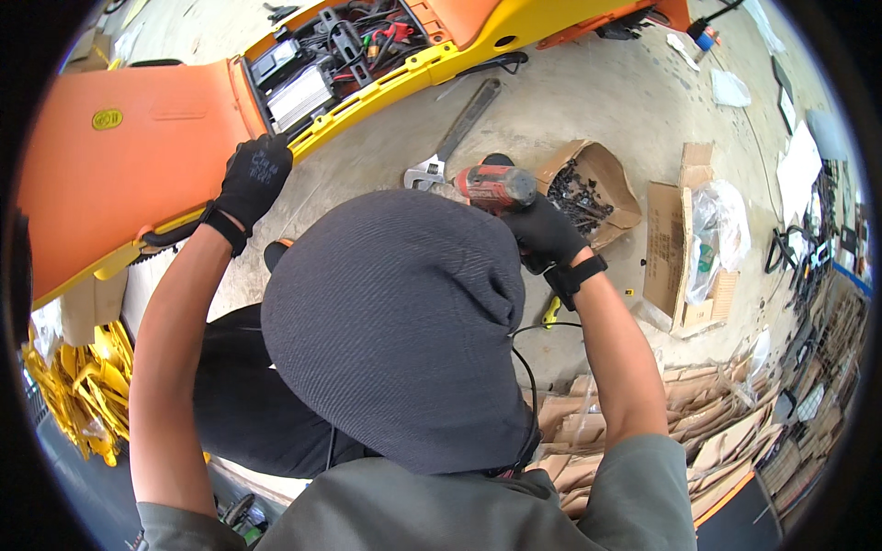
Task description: The person works on the internal components of a motorcycle using various tools. They use a drill to loosen or tighten fasteners, handle small wires and connectors by hand, and use a screwdriver and an adjustable wrench to manipulate mechanical parts within the engine compartment.
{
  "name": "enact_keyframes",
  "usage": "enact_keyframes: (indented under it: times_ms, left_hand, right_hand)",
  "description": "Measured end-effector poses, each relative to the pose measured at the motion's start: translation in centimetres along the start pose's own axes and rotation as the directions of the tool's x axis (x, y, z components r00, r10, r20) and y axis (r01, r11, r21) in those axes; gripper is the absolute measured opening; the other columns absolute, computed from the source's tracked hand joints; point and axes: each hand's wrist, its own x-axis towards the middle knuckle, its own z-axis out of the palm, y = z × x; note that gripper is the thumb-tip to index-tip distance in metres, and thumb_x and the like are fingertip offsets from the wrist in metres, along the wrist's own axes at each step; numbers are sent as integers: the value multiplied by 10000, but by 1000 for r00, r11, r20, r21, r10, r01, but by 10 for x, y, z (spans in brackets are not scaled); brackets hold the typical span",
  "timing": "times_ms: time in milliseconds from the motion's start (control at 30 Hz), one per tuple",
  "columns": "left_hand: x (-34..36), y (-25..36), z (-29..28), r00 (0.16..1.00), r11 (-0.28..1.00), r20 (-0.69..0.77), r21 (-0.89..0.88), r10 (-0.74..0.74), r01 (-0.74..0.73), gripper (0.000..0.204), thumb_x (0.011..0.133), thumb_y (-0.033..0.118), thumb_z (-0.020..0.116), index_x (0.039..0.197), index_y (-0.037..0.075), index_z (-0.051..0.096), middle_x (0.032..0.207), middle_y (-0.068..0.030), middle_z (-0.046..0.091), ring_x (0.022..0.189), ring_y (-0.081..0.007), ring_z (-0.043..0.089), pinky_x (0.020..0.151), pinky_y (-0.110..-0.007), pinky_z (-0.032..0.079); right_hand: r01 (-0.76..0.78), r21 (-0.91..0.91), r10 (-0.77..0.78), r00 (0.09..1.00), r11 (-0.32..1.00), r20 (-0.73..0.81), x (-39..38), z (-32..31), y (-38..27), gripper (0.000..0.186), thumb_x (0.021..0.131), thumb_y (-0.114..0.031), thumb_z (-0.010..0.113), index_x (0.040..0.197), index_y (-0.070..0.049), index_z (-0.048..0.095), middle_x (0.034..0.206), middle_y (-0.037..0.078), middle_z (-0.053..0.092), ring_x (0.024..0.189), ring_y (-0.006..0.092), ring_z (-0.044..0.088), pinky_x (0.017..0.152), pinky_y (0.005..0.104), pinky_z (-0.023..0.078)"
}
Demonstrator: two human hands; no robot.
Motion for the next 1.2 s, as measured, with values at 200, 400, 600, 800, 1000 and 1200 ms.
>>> enact_keyframes:
  times_ms: [200, 400, 600, 800, 1000, 1200]
  left_hand:
    - [3, -2, 8, 997, 995, -25, 76, 66, -64, 91, 764, 49, 570, 836, 32, 623, 696, -113, 617, 608, -249, 643, 513, -355, 511]
    - [5, 1, 1, 996, 978, 51, 193, 75, -83, 58, 759, 59, 582, 806, 62, 617, 702, -71, 591, 661, -219, 632, 511, -343, 481]
    - [10, 2, 5, 996, 995, 59, 77, 65, -69, 52, 821, 56, 546, 831, 30, 590, 762, -121, 580, 708, -250, 626, 603, -365, 506]
    - [6, -1, 3, 999, 999, 53, 51, 11, -13, 43, 812, 68, 550, 791, 42, 576, 723, -100, 567, 710, -252, 624, 591, -366, 499]
    - [5, 3, -10, 998, 998, 59, 62, 13, -17, 28, 811, 65, 558, 820, 58, 584, 780, -104, 570, 704, -257, 617, 605, -389, 498]
    - [0, -1, -12, 999, 997, 32, -69, -31, 33, 108, 791, 34, 560, 898, 47, 573, 827, -123, 583, 733, -299, 630, 620, -419, 507]
  right_hand:
    - [44, 99, -40, 998, 994, -40, 10, -4, 28, 393, 734, -81, 703, 1111, -8, 621, 1027, 40, 641, 907, 137, 578, 804, 298, 484]
    - [-105, 82, 107, 994, 991, -31, 7, -7, 27, 355, 700, -116, 712, 1033, -19, 633, 920, 25, 629, 826, 122, 563, 717, 292, 480]
    - [-49, 87, 56, 996, 995, -76, 15, -18, 66, 271, 694, -140, 718, 921, -15, 636, 810, 18, 609, 735, 111, 550, 655, 284, 468]
    - [-100, 128, 113, 988, 987, -103, 12, -15, 63, 238, 687, -129, 711, 884, -21, 632, 768, 16, 599, 712, 110, 548, 635, 285, 463]
    - [-102, -15, 100, 991, 995, -94, 10, -18, 66, 231, 701, -120, 701, 900, -43, 614, 750, 0, 558, 693, 90, 506, 608, 267, 433]
    - [-59, 29, 64, 977, 998, -202, 1, -14, 67, 279, 692, -161, 711, 914, -10, 638, 779, 52, 624, 726, 136, 575, 663, 294, 481]
